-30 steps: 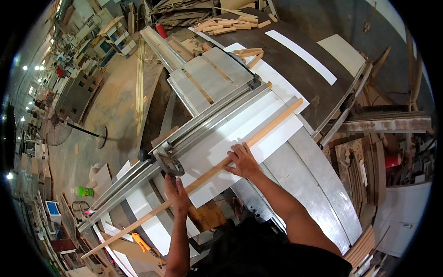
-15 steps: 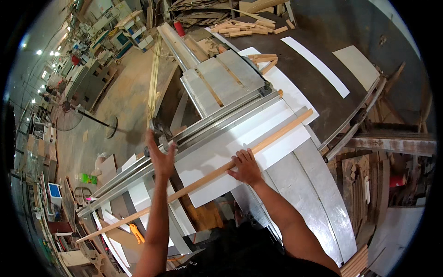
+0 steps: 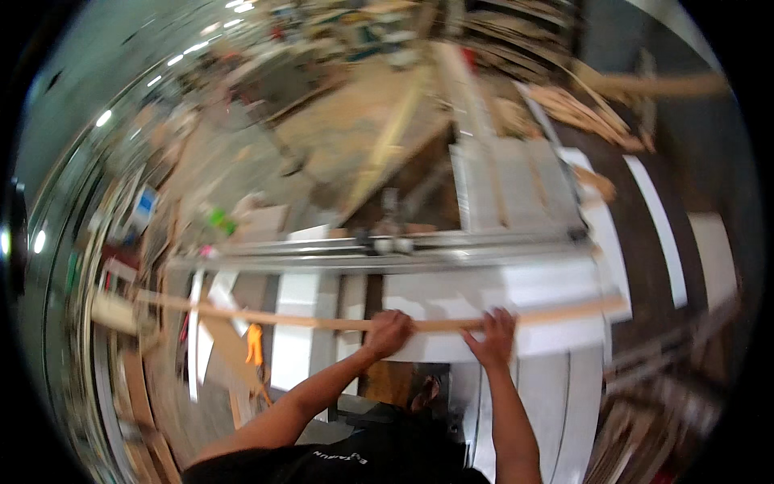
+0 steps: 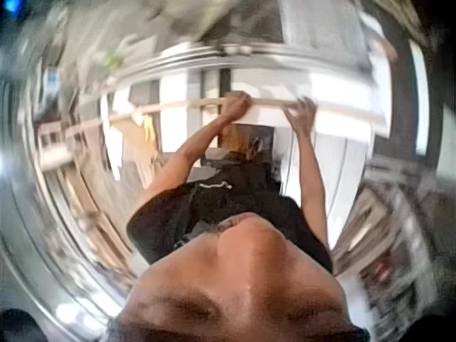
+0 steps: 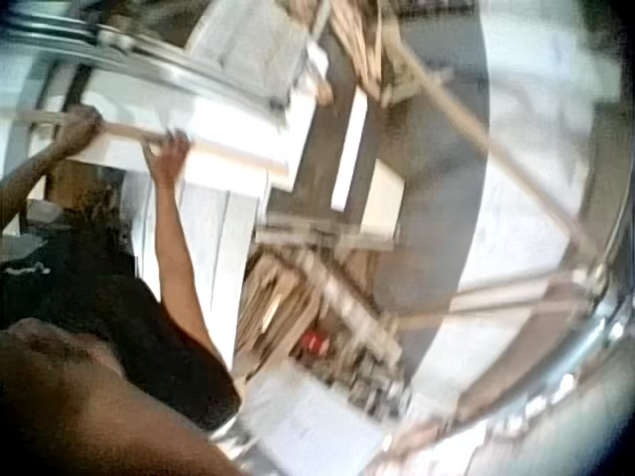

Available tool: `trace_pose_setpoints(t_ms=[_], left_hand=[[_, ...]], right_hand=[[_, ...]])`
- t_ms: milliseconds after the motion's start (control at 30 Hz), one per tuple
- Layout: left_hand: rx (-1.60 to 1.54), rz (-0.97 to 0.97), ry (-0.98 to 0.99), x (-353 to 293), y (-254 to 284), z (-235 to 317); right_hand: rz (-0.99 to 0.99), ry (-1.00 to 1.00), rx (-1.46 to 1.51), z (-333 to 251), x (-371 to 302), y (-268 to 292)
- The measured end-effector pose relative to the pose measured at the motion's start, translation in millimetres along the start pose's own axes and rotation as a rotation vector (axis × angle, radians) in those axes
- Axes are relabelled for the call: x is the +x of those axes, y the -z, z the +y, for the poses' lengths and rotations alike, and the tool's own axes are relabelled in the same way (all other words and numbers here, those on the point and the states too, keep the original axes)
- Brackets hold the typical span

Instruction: The person retrieves a bundle of wooden dowels from the floor and unwraps them. They then repeatedly feed individual dowels through a table saw to cut them into shorter pieces, stacking the cut pieces on the table surface.

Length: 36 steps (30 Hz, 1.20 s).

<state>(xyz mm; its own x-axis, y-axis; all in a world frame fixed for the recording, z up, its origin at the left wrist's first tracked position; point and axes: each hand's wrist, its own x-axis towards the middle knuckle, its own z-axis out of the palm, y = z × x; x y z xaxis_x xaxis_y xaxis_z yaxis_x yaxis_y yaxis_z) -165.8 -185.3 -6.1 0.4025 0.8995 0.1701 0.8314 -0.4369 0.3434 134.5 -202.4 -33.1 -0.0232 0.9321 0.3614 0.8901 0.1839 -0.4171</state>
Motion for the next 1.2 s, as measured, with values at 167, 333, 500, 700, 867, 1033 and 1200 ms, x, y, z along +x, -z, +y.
trace_pose_setpoints(t_ms=[167, 333, 500, 700, 867, 1033, 1200], left_hand=[[-0.142, -0.037, 0.073, 1.9, -3.7, -12.8], [-0.178, -0.168, 0.087, 11.5, 15.8, 0.2], [-0.182, -0.147, 0.08, 9.0, 10.3, -7.4], [-0.135, -0.026, -0.115, 17.8, 6.8, -10.1], [-0.106, -0.023, -0.133, 1.7, 2.9, -23.0], [-0.118, 0.024, -0.172, 11.4, 5.7, -31.2], [-0.064, 0.033, -0.148, 21.0, 4.7, -40.8]], right_hand=[[0.008, 0.026, -0.041, -13.3, 0.9, 5.2], [-0.019, 0.013, -0.071, 0.4, -1.1, 2.9], [-0.066, -0.01, -0.073, -7.0, 5.1, 7.0], [-0.049, -0.01, -0.112, 8.9, 0.4, 3.5], [-0.06, 0.033, -0.098, -9.0, -4.3, 3.7], [0.008, 0.03, -0.094, -2.2, -8.0, -3.1], [0.016, 0.037, -0.047, 2.2, -2.5, -9.8]])
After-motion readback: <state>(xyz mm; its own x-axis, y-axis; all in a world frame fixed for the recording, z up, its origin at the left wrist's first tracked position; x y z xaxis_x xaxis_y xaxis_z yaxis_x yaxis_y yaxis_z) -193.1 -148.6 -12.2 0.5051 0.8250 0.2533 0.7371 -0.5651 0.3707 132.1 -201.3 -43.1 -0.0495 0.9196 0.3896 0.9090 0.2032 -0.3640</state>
